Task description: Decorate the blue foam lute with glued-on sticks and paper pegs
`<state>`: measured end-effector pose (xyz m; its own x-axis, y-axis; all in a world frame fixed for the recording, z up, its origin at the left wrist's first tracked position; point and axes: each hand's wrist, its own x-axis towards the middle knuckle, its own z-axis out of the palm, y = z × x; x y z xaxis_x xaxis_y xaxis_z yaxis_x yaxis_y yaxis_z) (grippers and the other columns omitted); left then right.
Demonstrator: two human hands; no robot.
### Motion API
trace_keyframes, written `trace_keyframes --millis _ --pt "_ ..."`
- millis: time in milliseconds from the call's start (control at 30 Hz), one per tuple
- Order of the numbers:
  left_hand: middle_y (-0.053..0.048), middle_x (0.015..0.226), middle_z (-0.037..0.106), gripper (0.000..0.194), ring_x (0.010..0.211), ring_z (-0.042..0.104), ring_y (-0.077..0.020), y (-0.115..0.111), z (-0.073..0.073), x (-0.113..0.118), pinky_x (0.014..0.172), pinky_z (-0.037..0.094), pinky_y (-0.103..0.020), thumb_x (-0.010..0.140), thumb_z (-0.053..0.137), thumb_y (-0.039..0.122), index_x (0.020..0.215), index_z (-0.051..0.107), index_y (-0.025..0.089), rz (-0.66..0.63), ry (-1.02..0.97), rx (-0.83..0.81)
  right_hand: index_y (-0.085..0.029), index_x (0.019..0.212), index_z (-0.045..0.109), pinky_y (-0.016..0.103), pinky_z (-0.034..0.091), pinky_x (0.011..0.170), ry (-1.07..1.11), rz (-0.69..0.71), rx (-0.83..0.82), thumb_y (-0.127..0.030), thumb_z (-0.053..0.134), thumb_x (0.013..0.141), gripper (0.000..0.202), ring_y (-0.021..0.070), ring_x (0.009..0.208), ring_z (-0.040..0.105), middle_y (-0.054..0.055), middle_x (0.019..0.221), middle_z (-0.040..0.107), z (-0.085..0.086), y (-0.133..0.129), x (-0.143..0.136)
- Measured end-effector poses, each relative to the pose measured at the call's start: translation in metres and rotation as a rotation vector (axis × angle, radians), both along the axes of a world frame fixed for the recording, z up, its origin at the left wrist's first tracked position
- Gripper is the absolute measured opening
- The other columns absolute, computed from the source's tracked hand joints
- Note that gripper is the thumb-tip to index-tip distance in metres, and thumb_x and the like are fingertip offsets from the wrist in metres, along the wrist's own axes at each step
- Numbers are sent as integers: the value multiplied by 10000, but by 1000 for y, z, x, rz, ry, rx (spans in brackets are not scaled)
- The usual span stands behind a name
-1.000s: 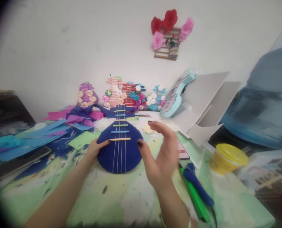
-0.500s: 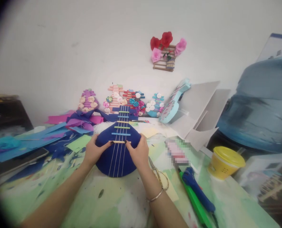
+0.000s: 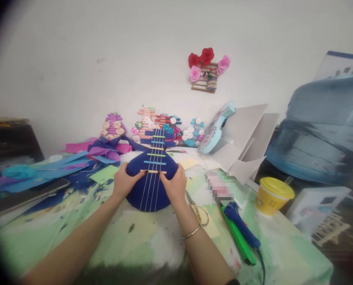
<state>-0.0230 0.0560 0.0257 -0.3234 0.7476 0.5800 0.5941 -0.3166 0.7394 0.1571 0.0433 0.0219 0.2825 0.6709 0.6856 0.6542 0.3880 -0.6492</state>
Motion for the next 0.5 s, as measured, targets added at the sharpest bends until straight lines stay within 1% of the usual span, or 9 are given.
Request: trace_keyframes --millis 167,300,367,433,500 --pt "-45 756 629 480 722 587 -245 -1 1 1 659 417 -315 521 703 540 823 535 207 -16 -50 1 -174 1091 484 381 451 785 40 -3 -2 -437 615 677 508 261 905 581 102 992 614 2 -1 -1" --pt "-43 756 636 475 720 588 -237 -1 4 1 669 421 -313 505 720 523 814 550 205 -44 -115 -9 -182 1115 483 394 450 813 57 59 0 -437 623 676 526 265 947 575 103 1033 611 2 1 2" --pt "-38 754 637 472 719 587 -232 0 4 -1 668 424 -307 501 727 515 811 553 205 -49 -148 -8 -183 1149 473 412 439 849 93 83 1 -446 637 667 574 275 1003 559 119 1096 594 -1 4 5" --pt "-30 744 628 464 711 583 -223 3 3 -4 662 425 -300 511 722 517 805 547 202 -27 -159 1 -184 1166 470 423 443 854 166 112 -32 -457 658 648 615 278 1008 564 130 1125 587 -7 9 9" --pt "-21 727 611 441 696 572 -207 7 0 -9 651 424 -288 543 702 523 788 534 197 -2 -164 23 -190 1132 496 413 469 821 274 208 -91 -452 667 641 583 261 951 597 117 1086 617 -13 16 12"
